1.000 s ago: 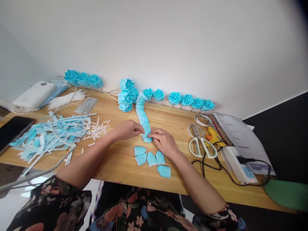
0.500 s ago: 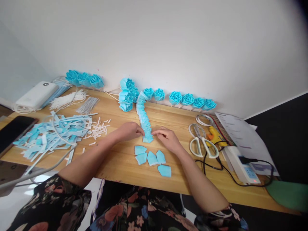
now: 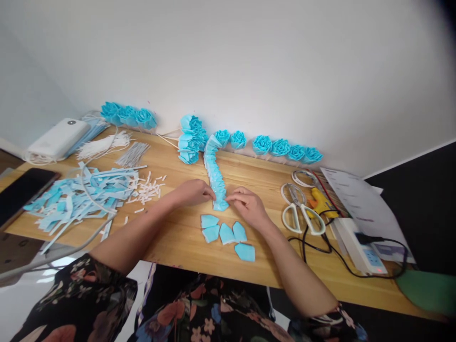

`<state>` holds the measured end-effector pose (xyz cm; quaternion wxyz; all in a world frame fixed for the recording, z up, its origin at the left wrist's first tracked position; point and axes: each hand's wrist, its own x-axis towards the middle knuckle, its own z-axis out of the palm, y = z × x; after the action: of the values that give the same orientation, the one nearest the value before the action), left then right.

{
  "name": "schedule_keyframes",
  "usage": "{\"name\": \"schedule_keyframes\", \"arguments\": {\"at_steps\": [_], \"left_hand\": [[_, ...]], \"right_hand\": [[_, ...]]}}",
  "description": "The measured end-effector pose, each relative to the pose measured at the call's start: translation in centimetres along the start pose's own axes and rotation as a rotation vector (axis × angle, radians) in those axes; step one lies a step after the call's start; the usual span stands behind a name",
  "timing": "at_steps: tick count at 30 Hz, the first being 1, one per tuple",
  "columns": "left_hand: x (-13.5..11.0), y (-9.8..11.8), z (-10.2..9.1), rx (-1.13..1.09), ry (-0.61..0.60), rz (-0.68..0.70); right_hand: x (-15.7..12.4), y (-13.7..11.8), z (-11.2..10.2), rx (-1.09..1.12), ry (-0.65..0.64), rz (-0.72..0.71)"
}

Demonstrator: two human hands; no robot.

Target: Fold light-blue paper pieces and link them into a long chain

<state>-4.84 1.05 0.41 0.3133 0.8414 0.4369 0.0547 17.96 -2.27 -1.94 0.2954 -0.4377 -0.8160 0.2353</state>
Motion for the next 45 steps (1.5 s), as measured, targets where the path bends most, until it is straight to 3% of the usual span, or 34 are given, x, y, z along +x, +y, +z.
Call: {"name": "schedule_keyframes", "arguments": {"at_steps": [3, 8, 12, 15, 20, 25, 36, 45], "left_hand": [[0.1, -0.2, 0.1, -0.007, -0.001, -0.006], [0.2, -0.4, 0.2, -0.02, 0.007, 0.008], [0.1, -0.4, 0.1, -0.05, -0.006, 0.014], [-0.1, -0.7, -0.3, -0.129, -0.036, 0.032], [0.0, -1.2, -0.6, -0.298, -0.054, 0.057], [0.2, -1.4, -0.5, -0.319, -0.046, 0.02], [0.2, -1.0, -0.3, -0.101, -0.015, 0.063], [0.1, -0.7, -0.2, -0.03, -0.001, 0.078]], "right_hand": [[0.0, -0.1, -0.1, 0.048, 0.042, -0.056], [0.0, -0.5, 0.1, -0.059, -0.093, -0.097], [0.1, 0.0, -0.3, 0.115, 0.043, -0.013], [0.1, 0.5, -0.5, 0.121, 0.143, 0.061], [0.1, 0.9, -0.1, 0.065, 0.132, 0.105], [0.0, 0.9, 0.0, 0.028, 0.129, 0.117], [-0.5, -0.7, -3.1, -0.044, -0.316, 0.131], [-3.1, -5.0, -5.3, -0.299, -0.377, -0.011]]}}
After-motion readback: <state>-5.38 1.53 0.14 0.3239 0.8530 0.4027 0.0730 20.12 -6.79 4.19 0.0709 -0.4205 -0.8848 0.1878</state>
